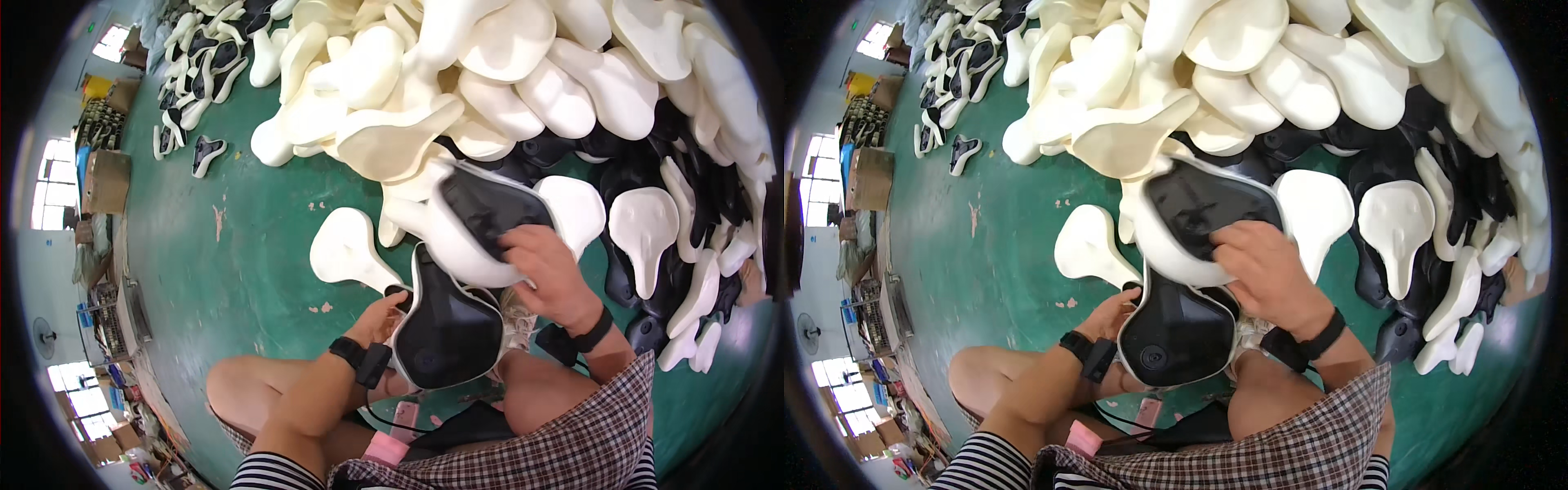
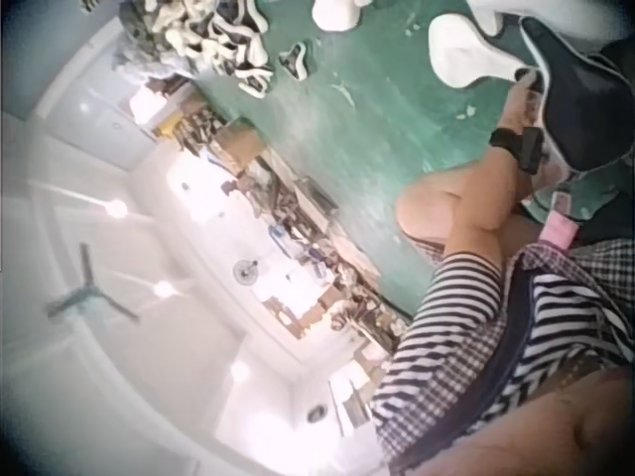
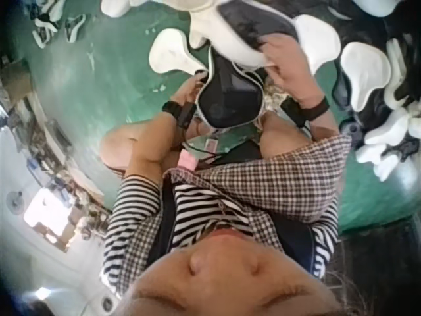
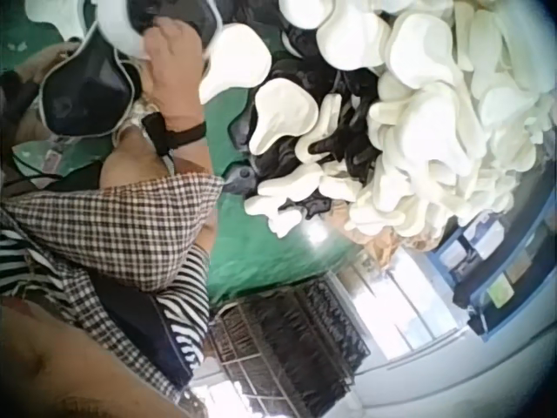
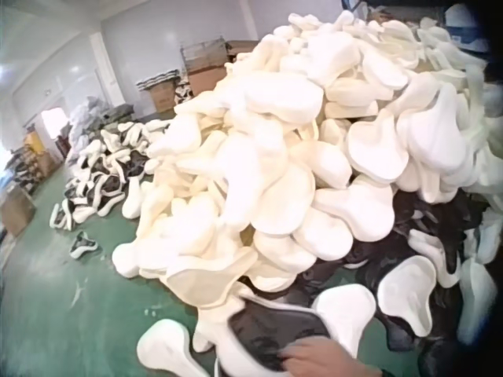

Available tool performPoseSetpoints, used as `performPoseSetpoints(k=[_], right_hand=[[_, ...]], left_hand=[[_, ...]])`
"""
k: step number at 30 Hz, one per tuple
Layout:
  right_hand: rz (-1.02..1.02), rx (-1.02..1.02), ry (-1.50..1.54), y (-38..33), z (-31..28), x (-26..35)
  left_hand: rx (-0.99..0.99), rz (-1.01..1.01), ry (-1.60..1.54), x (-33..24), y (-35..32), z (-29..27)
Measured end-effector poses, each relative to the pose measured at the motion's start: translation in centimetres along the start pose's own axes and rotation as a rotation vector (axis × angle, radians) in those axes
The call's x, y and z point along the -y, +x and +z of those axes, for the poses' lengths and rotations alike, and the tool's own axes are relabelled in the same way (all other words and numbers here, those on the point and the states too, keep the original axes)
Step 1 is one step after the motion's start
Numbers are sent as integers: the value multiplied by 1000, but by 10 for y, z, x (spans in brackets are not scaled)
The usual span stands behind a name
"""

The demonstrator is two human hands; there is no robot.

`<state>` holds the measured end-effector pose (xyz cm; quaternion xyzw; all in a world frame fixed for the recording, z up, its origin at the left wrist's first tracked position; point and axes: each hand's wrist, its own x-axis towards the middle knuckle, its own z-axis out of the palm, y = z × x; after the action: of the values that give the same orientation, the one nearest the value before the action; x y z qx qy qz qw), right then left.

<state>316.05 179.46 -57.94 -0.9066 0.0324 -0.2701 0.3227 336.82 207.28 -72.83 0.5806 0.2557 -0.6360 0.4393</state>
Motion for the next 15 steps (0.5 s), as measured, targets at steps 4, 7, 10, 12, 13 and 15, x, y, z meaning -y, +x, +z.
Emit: performPoseSetpoints(k=[4, 7, 10, 12, 13, 15], right_hand=[[202, 4, 47, -31, 32, -34], [464, -111, 103, -56, 32, -52], [854, -121, 311, -60, 7, -64], [1018, -299, 839, -56, -16, -75], [1070, -291, 1105, -59, -21, -77], [1093, -204, 1187, -75, -10, -86]], left_hand=[[85, 220, -225, -7, -12, 34], [226, 40, -40, 9, 6, 37], [234, 21, 155, 5, 14, 31], [306, -109, 160, -1, 17, 36], [298, -117, 140, 0, 15, 39], [311, -97, 122, 5, 20, 46]])
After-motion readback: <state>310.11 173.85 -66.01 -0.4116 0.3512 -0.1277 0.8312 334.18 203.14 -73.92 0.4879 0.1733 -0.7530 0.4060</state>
